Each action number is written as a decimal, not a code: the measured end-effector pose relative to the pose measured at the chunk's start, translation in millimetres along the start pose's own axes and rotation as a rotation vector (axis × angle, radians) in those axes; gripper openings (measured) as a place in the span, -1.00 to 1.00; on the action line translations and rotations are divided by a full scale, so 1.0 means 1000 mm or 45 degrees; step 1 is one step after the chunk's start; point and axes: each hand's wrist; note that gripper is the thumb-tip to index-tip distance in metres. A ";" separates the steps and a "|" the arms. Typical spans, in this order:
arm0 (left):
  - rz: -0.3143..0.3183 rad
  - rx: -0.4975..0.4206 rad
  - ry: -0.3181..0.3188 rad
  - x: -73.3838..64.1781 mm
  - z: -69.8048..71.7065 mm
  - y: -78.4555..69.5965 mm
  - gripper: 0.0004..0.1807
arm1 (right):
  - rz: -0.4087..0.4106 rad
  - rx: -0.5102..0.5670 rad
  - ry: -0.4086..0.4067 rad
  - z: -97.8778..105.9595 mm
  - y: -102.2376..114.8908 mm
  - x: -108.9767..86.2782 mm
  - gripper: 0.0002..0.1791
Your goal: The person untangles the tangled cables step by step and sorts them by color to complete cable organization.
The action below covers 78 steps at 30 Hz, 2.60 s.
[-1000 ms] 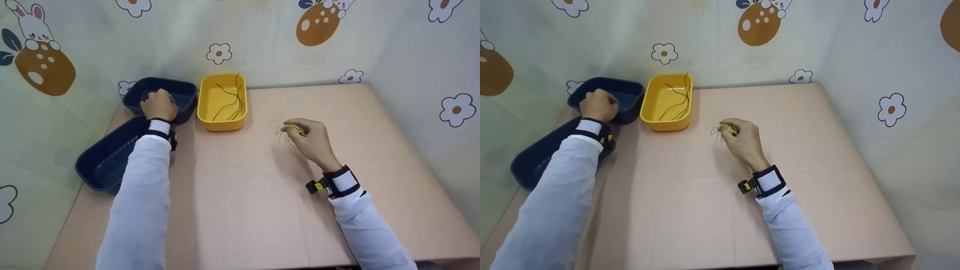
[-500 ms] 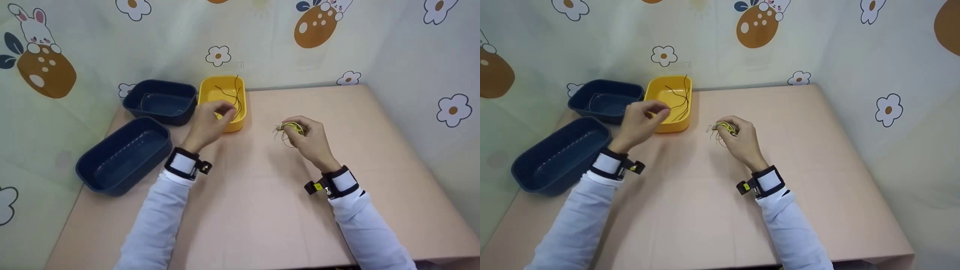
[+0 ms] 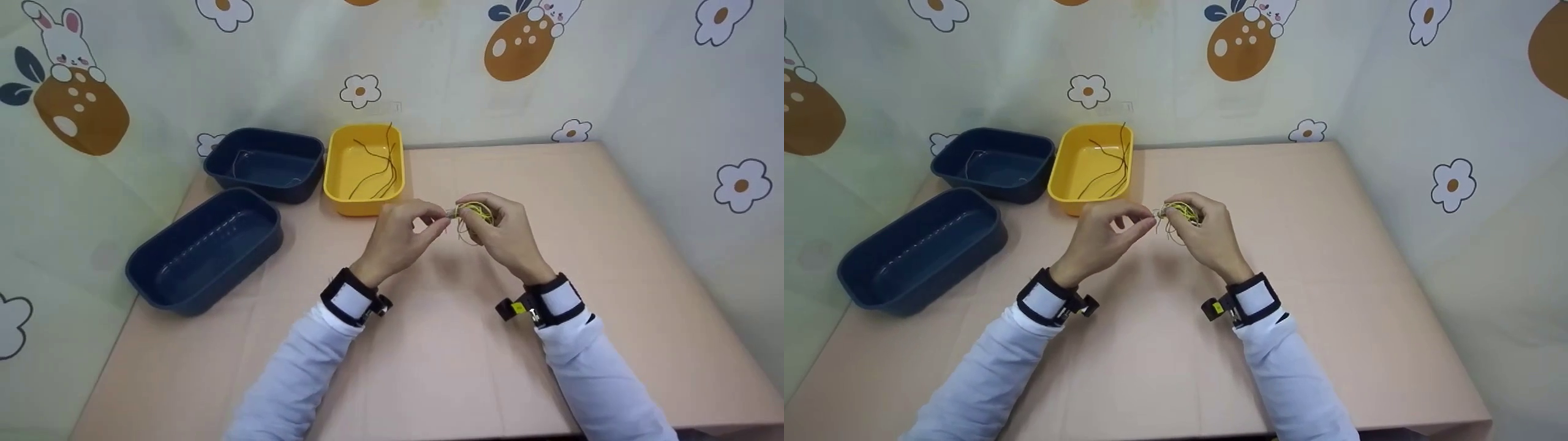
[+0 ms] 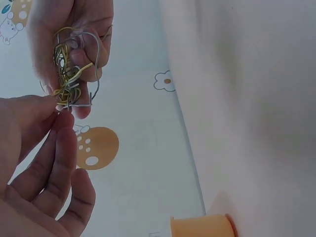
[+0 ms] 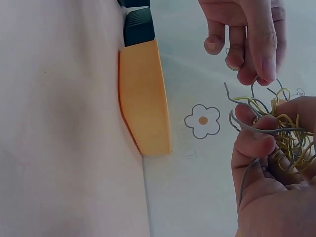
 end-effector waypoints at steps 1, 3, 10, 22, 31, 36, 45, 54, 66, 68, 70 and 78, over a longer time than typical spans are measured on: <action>0.017 -0.013 -0.010 0.000 0.000 0.000 -0.88 | 0.010 -0.008 0.010 0.000 0.000 0.000 -0.82; 0.076 -0.068 -0.012 0.000 0.000 0.002 -0.88 | 0.025 -0.015 0.037 0.000 0.000 0.001 -0.82; 0.291 -0.423 0.122 0.002 0.004 0.004 -0.86 | 0.068 -0.045 0.143 0.001 0.000 0.000 -0.79; 0.356 -0.624 0.044 0.004 0.010 0.004 -0.92 | -0.018 -0.009 0.201 0.004 -0.005 -0.001 -0.78; 0.440 -0.864 -0.038 0.008 0.012 -0.001 -0.92 | -0.046 0.028 0.281 0.006 -0.005 -0.004 -0.74; 0.495 -0.952 -0.156 0.009 0.019 -0.004 -0.93 | -0.058 -0.035 0.311 0.007 -0.006 -0.003 -0.76; 0.452 -0.832 -0.430 0.017 0.047 -0.001 -0.90 | -0.204 0.083 0.259 0.005 -0.003 0.000 -0.77; 0.377 -0.744 -0.356 0.016 0.047 -0.003 -0.90 | -0.307 0.406 0.332 -0.012 0.025 0.015 -0.65; 0.299 -0.586 -0.329 0.014 0.044 -0.002 -0.88 | -0.318 0.475 0.611 -0.016 0.041 0.026 -0.75; 0.273 -0.571 -0.326 0.014 0.045 -0.001 -0.88 | -0.295 0.443 0.614 -0.017 0.041 0.026 -0.78; 0.244 -0.544 -0.307 0.014 0.047 0.001 -0.86 | -0.250 0.368 0.584 -0.018 0.041 0.026 -0.80; 0.230 -0.291 -0.078 0.014 0.073 0.009 -0.85 | -0.098 0.112 0.345 -0.008 0.042 0.031 -0.78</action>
Point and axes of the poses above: each hand's wrist, its own x-axis towards the middle knuckle, its own z-axis out of the back of the hand, y = z × x, and after that the axes turned 9 degrees about -y, right-handed
